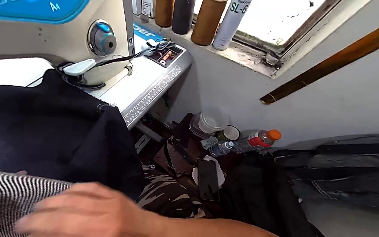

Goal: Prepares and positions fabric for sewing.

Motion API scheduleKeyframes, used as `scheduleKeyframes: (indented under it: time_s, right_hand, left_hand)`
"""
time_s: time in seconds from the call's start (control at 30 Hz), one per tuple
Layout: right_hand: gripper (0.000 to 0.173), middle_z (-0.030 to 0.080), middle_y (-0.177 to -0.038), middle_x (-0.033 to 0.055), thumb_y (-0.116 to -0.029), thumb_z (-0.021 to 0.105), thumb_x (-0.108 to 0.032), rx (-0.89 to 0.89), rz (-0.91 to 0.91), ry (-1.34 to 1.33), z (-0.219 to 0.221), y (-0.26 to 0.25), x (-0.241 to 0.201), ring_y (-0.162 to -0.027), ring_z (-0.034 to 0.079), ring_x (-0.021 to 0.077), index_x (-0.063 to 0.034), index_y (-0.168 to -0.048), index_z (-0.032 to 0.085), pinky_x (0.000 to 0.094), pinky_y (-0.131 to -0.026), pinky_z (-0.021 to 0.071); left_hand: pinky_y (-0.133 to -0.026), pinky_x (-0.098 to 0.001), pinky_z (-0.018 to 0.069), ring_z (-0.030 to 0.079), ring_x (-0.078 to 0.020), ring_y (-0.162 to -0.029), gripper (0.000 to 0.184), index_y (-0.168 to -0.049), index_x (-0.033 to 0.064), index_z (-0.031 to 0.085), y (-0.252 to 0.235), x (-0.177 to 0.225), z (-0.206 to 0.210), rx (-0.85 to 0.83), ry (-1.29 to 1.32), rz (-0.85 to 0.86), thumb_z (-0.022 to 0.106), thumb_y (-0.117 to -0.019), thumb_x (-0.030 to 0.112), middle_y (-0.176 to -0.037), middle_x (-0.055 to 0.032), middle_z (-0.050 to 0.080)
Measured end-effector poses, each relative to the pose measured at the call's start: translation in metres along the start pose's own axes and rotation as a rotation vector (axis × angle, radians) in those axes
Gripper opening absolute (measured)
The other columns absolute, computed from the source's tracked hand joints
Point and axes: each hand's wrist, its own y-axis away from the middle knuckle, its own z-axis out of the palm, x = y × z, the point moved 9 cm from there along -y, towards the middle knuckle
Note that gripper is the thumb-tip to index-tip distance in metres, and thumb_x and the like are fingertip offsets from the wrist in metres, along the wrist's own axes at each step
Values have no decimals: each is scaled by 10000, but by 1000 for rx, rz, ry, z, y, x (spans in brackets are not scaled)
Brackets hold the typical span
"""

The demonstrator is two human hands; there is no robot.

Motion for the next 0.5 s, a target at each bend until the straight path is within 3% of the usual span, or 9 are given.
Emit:
scheduleKeyframes:
  time_s: [0.1, 0.2, 0.27, 0.33, 0.5]
  right_hand:
    - [206, 743, -1132, 66, -978, 657, -223, 62, 301, -28, -43, 30, 53, -1131, 679, 165, -57, -1072, 736, 337, -976, 559]
    - [399, 703, -1218, 71, -1016, 597, -349, -3, 659, -381, -39, 54, 112, -1132, 678, 140, -20, -1239, 632, 337, -960, 583]
    - [526, 692, -1237, 98, -1025, 562, -427, -65, 703, -545, -29, 51, 114, -1139, 679, 148, 33, -1280, 566, 340, -972, 579]
    - [677, 705, -1200, 110, -992, 596, -506, -113, 644, -509, -17, 43, 103, -1106, 693, 129, 83, -1320, 539, 327, -959, 586]
    - [510, 750, -1101, 46, -975, 679, -269, -105, 730, -532, 6, 36, 92, -992, 731, 82, 68, -1320, 513, 257, -872, 621]
  left_hand:
    - [-834, -283, 621, 730, -64, -855, 267, -999, 81, 642, 4, -13, 2, 82, 30, -73, 389, -1080, 58, -880, 40, 753]
    - [-773, -322, 640, 744, -130, -800, 258, -997, 13, 693, 1, -20, 19, 193, 195, -90, 447, -1062, 53, -859, -50, 755]
    - [-768, -328, 639, 743, -147, -791, 249, -1007, -18, 707, -2, -24, 26, 255, 288, -88, 467, -1048, 37, -858, -80, 751]
    - [-764, -335, 643, 746, -162, -783, 249, -999, -45, 698, -3, -29, 28, 326, 380, -113, 468, -1054, 34, -850, -108, 746]
    - [-742, -351, 646, 746, -195, -773, 245, -989, -65, 679, 1, -44, 23, 429, 550, -177, 483, -1061, 63, -852, -154, 731]
